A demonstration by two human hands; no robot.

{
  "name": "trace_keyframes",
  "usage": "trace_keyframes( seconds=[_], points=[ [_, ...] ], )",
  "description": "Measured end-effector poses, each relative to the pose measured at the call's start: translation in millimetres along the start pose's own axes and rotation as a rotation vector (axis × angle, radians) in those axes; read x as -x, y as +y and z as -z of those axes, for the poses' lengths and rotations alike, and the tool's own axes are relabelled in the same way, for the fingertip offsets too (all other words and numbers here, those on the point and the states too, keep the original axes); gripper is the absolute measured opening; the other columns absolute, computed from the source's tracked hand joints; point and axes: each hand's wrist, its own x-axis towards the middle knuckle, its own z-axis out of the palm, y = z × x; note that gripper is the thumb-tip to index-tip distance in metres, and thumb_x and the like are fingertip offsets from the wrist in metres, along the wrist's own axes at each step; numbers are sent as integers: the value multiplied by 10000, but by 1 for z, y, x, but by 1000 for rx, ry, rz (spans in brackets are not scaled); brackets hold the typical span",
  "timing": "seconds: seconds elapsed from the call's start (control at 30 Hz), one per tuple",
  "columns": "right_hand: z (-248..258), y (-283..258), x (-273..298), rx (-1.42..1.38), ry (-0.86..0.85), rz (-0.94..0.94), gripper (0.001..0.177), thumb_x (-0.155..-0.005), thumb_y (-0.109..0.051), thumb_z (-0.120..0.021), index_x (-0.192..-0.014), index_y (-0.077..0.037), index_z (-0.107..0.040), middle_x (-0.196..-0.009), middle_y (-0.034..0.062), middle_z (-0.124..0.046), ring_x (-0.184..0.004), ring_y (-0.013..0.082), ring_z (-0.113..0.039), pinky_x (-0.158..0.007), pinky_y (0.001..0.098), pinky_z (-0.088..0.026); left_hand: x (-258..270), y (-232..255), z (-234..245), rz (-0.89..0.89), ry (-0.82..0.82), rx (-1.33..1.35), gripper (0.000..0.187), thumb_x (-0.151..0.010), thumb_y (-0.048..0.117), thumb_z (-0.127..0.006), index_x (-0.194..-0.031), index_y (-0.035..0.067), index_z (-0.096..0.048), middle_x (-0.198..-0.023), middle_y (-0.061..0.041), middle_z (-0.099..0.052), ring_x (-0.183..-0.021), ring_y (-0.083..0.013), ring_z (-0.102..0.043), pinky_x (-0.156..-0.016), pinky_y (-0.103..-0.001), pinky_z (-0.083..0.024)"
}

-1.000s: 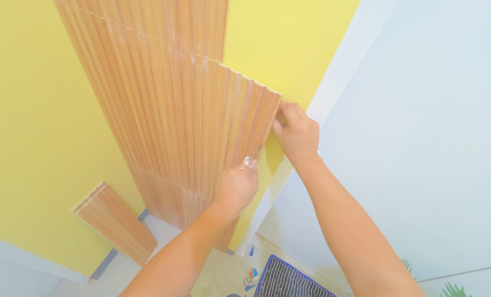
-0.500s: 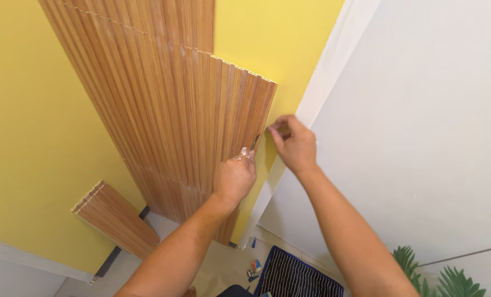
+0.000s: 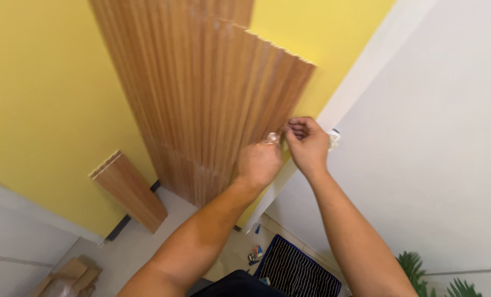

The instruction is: The person aligns a wooden slat panel against a yellow wall and uses a utility knife to trim the panel edge along the wall corner. The person repeatedly scores and peels away excess material to fit the panel flush with the wall.

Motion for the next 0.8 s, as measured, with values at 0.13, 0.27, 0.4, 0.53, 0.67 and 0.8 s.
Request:
trace_keyframes(
  seconds=[0.13, 0.27, 0.4, 0.53, 0.67, 0.8],
  points=[
    [-2, 0, 2, 78, -23, -75, 113, -945, -75, -751, -1012, 11, -720, -921, 52, -752, -824, 93, -698, -771, 242, -591, 3, -3, -4, 22, 2, 25, 280, -1018, 185, -493, -883, 33, -686, -657, -177, -704, -545, -351, -694, -511, -475, -551],
    [-3, -2, 3, 168, -13, -84, 130, -949, -99, -754, -1008, 16, -735, -886, 54, -756, -775, 99, -683, -725, 252, -577, 4, -3, -7, 7, 25, 23, 294, -1024, 188, -503, -872, 37, -704, -635, -166, -698, -532, -344, -688, -502, -470, -547],
    [0, -1, 3, 185, -24, -111, 156, -946, -126, -756, -1014, 13, -740, -891, 55, -770, -785, 91, -705, -728, 245, -584, 4, -3, -9, -3, 55, 25, 271, -1019, 167, -512, -905, 20, -709, -633, -165, -695, -521, -332, -687, -480, -454, -545],
    [3, 1, 0, 162, -64, -67, 182, -932, -140, -769, -1019, 18, -749, -904, 61, -775, -801, 92, -717, -749, 242, -596, 2, 0, -5, 17, 37, 41, 251, -1013, 171, -523, -906, 31, -701, -635, -168, -696, -536, -345, -688, -499, -469, -548],
    [7, 0, -2, 241, -115, -69, 189, -924, -154, -781, -1001, 18, -757, -871, 63, -776, -776, 104, -716, -726, 255, -594, -1, 6, 3, 131, -24, 127, 260, -1003, 215, -531, -913, 43, -704, -632, -187, -698, -560, -375, -688, -530, -501, -549],
    [7, -3, -3, 245, -126, -79, 190, -920, -159, -783, -994, 14, -760, -865, 64, -778, -771, 109, -716, -719, 261, -592, -3, 1, 8, 133, -98, 112, 308, -1036, 234, -501, -878, 56, -697, -685, -188, -711, -586, -377, -699, -548, -513, -551]
  ],
)
